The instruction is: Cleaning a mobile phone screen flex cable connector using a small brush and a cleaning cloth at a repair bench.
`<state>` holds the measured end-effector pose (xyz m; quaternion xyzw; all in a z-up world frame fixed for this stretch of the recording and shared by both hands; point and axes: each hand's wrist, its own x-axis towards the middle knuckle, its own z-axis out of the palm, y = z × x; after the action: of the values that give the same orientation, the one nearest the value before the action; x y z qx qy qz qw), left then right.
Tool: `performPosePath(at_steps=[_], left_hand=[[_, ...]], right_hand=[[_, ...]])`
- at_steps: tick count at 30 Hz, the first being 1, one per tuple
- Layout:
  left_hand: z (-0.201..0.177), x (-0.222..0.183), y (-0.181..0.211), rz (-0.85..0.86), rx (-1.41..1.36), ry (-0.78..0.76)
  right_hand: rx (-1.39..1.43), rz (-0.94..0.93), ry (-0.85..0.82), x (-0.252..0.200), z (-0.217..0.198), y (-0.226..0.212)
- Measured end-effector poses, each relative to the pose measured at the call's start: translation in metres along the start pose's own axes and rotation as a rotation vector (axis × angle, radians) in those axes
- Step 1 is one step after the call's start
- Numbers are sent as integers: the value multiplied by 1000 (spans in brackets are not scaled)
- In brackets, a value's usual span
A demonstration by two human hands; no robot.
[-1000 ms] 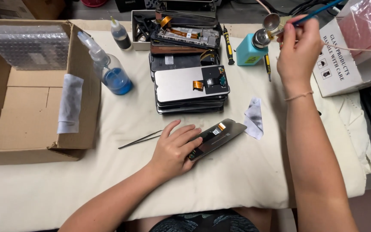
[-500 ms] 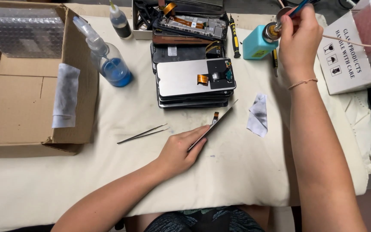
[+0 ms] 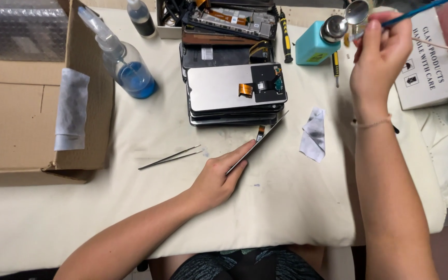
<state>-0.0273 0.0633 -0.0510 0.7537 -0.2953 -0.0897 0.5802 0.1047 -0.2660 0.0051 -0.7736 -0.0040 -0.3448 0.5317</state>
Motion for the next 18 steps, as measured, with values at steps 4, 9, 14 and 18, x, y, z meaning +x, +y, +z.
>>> performPosePath(at_steps=[4, 9, 14, 18], left_hand=[[2, -2, -7, 9, 36, -33], [-1, 5, 16, -27, -39, 47], [-1, 7, 13, 31, 16, 29], [-4, 8, 15, 44, -1, 3]], right_hand=[[14, 78, -104, -82, 11, -53], [3, -17, -153, -131, 18, -40], [-19, -8, -137, -136, 28, -43], [-39, -8, -143, -140, 27, -37]])
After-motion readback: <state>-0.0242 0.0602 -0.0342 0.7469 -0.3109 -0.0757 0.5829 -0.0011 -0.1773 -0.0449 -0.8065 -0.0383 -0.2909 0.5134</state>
